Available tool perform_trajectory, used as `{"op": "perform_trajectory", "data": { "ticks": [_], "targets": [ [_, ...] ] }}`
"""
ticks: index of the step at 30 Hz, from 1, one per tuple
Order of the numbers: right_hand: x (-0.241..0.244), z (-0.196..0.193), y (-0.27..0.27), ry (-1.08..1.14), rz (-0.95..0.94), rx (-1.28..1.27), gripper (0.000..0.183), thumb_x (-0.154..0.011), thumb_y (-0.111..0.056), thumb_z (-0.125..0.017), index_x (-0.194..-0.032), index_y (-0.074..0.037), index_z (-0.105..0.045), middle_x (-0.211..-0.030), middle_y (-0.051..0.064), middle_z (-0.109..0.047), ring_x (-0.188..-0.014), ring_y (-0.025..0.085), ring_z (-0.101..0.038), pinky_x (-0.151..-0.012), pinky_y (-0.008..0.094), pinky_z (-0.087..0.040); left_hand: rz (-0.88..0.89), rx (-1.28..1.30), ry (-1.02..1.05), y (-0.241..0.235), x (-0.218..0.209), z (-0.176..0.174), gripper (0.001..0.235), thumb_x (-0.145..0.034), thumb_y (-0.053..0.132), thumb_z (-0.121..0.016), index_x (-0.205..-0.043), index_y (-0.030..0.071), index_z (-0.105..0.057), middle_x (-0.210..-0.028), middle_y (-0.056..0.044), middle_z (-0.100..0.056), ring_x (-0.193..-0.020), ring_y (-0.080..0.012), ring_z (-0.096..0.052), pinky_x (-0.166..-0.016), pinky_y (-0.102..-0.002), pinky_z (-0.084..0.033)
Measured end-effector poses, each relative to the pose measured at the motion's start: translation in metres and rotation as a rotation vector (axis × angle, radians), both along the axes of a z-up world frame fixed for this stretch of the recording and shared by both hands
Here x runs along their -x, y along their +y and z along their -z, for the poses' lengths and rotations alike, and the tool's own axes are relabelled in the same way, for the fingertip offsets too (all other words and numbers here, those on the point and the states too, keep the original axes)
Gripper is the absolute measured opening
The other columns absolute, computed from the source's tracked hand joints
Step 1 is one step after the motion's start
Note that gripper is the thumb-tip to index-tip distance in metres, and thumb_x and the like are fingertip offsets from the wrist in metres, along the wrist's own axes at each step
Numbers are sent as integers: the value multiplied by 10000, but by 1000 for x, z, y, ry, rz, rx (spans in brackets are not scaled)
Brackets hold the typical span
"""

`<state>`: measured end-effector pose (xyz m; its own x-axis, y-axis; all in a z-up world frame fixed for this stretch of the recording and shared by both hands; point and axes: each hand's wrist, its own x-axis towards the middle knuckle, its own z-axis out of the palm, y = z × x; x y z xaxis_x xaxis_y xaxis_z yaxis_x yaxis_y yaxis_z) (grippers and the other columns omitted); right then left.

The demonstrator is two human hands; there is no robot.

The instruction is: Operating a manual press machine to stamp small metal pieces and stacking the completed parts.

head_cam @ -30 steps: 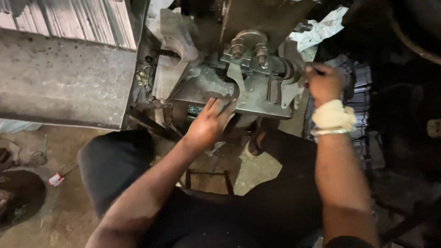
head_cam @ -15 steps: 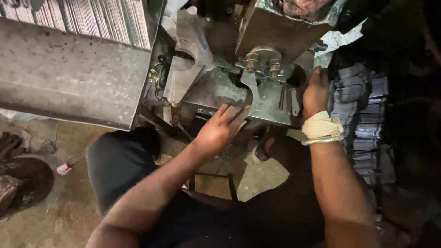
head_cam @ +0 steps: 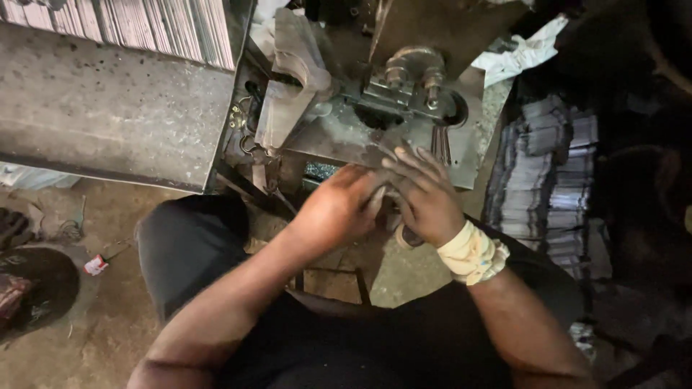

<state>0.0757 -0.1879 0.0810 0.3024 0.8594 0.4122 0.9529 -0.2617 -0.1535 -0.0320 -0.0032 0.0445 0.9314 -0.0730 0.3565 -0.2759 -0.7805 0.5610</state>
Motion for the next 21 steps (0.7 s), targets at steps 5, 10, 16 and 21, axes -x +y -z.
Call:
{"op": "perform_trajectory", "data": {
  "ticks": [5,10,16,21],
  "targets": [
    [6,8,0,576,154,-115,226,-1014,-140,-625,-1191,-36,-720,-997,108,-750,-892,256,-731,-814,376,-565,-240,168,-52,50,9,-67,475,-947,207,-717,-1377,31,-618,-1350,-220,-626,-1256,-393,-617,-1064,-476,-524],
    [-52,90,14,1579,403,-465,276,-1063,-263,-537,-999,-72,-725,-841,24,-754,-745,130,-703,-665,269,-541,-458,-246,-257,92,-18,-35,470,-960,185,-715,-1344,-58,-593,-1365,-258,-599,-1337,-462,-537,-1113,-510,-451],
    [-79,119,37,1676,439,-599,192,-1053,-191,-603,-981,-62,-726,-839,17,-725,-656,88,-587,-579,247,-441,-436,-68,-184,96,-24,-11,374,-989,104,-671,-1313,-75,-616,-1322,-260,-613,-1329,-454,-542,-1130,-497,-428],
    [-76,107,43,1680,462,-590,190,-1050,-195,-600,-975,-66,-718,-868,21,-744,-697,109,-663,-596,260,-515,-448,-143,-264,97,-27,-13,318,-990,64,-668,-1289,-41,-641,-1263,-229,-646,-1299,-413,-589,-1154,-507,-444]
  ]
}}
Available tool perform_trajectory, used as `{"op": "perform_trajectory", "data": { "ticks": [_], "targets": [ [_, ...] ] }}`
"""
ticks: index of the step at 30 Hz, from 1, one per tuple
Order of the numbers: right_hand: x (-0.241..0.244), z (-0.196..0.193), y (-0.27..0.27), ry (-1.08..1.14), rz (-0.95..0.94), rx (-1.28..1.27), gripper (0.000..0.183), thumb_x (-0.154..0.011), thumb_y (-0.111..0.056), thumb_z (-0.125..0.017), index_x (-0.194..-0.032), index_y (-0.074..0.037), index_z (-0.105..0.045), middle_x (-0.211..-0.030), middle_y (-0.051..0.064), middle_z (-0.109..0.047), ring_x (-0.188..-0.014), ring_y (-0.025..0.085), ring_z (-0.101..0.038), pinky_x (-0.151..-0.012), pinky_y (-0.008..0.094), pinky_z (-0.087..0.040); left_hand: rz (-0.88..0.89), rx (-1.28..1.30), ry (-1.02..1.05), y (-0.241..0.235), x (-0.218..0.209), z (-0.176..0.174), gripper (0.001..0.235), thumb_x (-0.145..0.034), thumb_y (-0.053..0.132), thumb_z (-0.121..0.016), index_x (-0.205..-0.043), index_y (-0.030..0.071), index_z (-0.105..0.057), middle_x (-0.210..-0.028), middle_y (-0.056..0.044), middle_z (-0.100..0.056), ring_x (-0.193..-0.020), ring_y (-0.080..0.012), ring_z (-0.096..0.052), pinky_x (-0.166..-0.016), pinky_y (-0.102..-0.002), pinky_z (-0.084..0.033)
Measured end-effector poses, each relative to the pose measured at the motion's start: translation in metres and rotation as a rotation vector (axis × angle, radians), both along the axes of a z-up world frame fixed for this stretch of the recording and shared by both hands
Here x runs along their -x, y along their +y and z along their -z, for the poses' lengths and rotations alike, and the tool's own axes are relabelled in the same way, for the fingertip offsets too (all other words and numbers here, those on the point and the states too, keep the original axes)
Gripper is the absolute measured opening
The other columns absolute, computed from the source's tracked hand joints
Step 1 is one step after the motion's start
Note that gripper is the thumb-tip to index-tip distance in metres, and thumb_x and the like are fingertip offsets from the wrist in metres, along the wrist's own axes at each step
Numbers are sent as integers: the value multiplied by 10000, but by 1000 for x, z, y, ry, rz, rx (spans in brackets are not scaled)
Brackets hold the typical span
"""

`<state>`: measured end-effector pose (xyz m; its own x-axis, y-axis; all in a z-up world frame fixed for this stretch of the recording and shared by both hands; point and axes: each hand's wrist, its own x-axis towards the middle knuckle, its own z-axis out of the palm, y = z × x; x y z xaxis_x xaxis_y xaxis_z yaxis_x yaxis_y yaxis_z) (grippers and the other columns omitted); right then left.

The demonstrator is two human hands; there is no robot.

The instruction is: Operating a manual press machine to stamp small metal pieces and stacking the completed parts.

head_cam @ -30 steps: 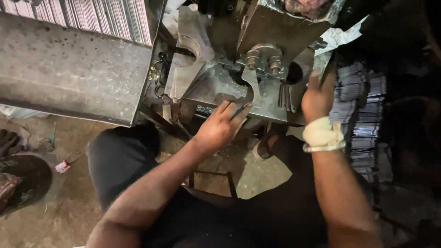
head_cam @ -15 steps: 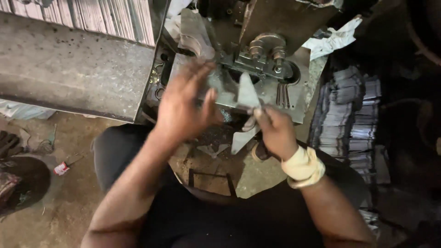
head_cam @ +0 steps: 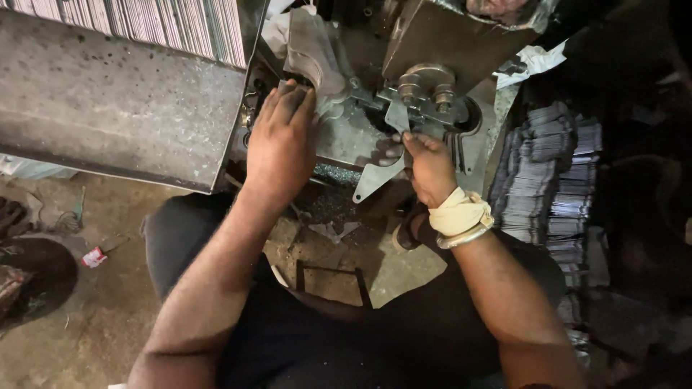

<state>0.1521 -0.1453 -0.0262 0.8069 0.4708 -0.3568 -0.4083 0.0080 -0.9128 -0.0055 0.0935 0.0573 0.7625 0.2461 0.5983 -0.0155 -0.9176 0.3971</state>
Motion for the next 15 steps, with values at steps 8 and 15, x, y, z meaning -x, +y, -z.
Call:
{"op": "perform_trajectory", "data": {
  "ticks": [8,15],
  "targets": [
    [8,-13,-6,84,-34,3,173,-1041,-266,-624,-1030,-119,-715,-877,-19,-738,-686,101,-655,-546,247,-467,376,314,199,-24,41,-66,330,-970,111,-672,-1287,24,-699,-1190,-200,-655,-1078,-333,-652,-931,-422,-551],
    [22,-20,-45,-158,-40,175,171,-977,-180,-687,-1083,-53,-730,-910,-26,-721,-742,63,-664,-667,255,-595,546,282,159,-62,21,6,392,-942,96,-674,-1327,21,-678,-1239,-187,-635,-1177,-387,-595,-1070,-504,-498]
  ]
}}
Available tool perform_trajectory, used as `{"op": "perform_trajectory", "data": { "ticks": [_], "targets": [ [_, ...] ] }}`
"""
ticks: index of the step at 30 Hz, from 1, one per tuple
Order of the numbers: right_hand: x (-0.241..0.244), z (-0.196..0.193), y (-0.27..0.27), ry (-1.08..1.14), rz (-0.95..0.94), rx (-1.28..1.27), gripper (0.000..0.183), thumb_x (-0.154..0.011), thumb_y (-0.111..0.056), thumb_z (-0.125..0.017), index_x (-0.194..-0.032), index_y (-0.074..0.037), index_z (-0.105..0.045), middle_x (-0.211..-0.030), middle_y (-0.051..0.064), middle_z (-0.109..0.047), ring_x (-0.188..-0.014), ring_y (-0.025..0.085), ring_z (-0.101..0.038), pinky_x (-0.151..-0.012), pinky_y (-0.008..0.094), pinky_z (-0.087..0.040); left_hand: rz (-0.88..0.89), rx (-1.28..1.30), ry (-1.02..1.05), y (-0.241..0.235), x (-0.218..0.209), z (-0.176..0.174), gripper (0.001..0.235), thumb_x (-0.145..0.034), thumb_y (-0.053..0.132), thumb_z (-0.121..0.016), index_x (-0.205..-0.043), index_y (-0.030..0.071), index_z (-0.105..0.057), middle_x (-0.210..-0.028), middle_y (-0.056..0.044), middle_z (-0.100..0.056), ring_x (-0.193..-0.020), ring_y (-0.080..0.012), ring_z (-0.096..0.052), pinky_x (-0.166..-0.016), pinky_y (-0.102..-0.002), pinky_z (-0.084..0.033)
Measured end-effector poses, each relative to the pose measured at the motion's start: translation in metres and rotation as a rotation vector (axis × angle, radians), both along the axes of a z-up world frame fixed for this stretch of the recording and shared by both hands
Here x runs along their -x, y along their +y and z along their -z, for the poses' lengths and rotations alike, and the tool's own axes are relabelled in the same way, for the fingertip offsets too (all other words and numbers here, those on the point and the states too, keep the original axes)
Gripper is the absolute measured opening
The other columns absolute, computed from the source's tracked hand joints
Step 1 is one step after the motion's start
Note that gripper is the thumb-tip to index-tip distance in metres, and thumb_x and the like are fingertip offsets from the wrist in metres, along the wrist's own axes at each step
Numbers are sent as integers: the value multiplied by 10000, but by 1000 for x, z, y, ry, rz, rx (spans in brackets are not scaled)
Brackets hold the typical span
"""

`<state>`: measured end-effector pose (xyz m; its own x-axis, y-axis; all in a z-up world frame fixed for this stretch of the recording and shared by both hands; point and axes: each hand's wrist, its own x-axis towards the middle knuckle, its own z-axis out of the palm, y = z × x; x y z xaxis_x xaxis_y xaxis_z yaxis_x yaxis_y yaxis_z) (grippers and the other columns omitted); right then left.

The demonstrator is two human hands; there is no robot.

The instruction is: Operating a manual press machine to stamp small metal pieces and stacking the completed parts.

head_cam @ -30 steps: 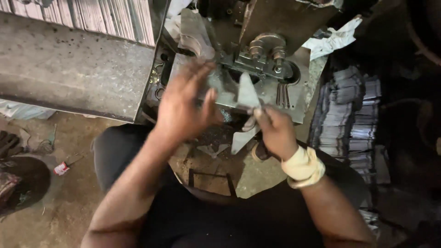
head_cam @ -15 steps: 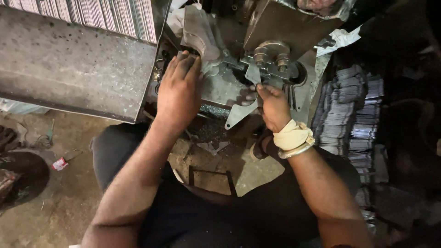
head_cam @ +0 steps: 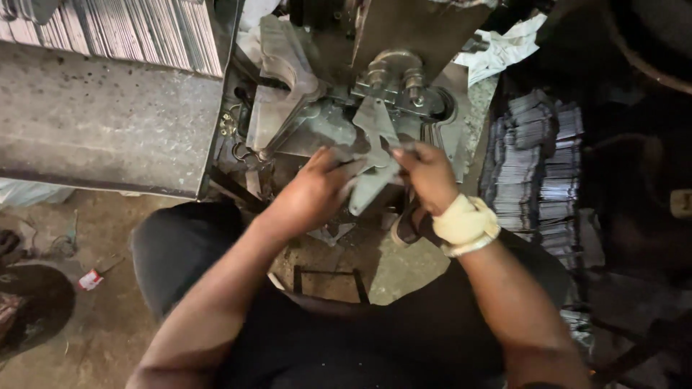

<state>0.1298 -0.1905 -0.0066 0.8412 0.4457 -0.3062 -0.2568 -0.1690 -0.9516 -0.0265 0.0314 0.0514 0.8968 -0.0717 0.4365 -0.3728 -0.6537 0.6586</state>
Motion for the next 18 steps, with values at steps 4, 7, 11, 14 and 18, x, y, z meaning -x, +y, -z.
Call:
{"op": "perform_trajectory", "data": {
  "ticks": [4,7,11,14,18],
  "targets": [
    [2,-43,-48,-336,54,325,181,-987,-188,-696,-1065,-35,-753,-879,15,-730,-738,105,-652,-673,267,-539,-18,-450,-99,-21,-15,41,567,-789,58,-625,-1341,-67,-645,-1287,-174,-625,-1190,-380,-554,-1099,-553,-435],
    [-30,-49,-87,-718,116,482,148,-993,-148,-729,-1068,-31,-781,-946,43,-761,-843,123,-690,-757,276,-518,-8,-427,-128,-30,-20,48,430,-851,82,-598,-1253,-65,-643,-1368,-173,-607,-1273,-373,-517,-1134,-513,-433],
    [-93,-37,-92,-567,253,368,135,-992,-168,-764,-1085,-71,-782,-954,40,-768,-837,111,-665,-767,269,-521,-32,-459,-159,-29,-28,56,452,-890,89,-592,-1314,-67,-621,-1388,-162,-601,-1259,-366,-516,-1142,-481,-407],
    [-117,-31,-71,-510,290,404,168,-951,-200,-783,-1089,-104,-793,-944,53,-771,-799,136,-664,-725,285,-517,-7,-546,-151,-28,-30,48,493,-838,116,-606,-1294,-71,-618,-1389,-165,-600,-1232,-365,-522,-1117,-481,-417],
    [-131,7,-56,-1141,246,687,156,-904,-200,-887,-1003,-81,-873,-904,182,-728,-827,291,-669,-738,361,-514,-9,-548,-106,-26,-28,55,499,-884,115,-618,-1340,-87,-606,-1386,-166,-593,-1166,-356,-518,-1107,-476,-421]
  ]
}}
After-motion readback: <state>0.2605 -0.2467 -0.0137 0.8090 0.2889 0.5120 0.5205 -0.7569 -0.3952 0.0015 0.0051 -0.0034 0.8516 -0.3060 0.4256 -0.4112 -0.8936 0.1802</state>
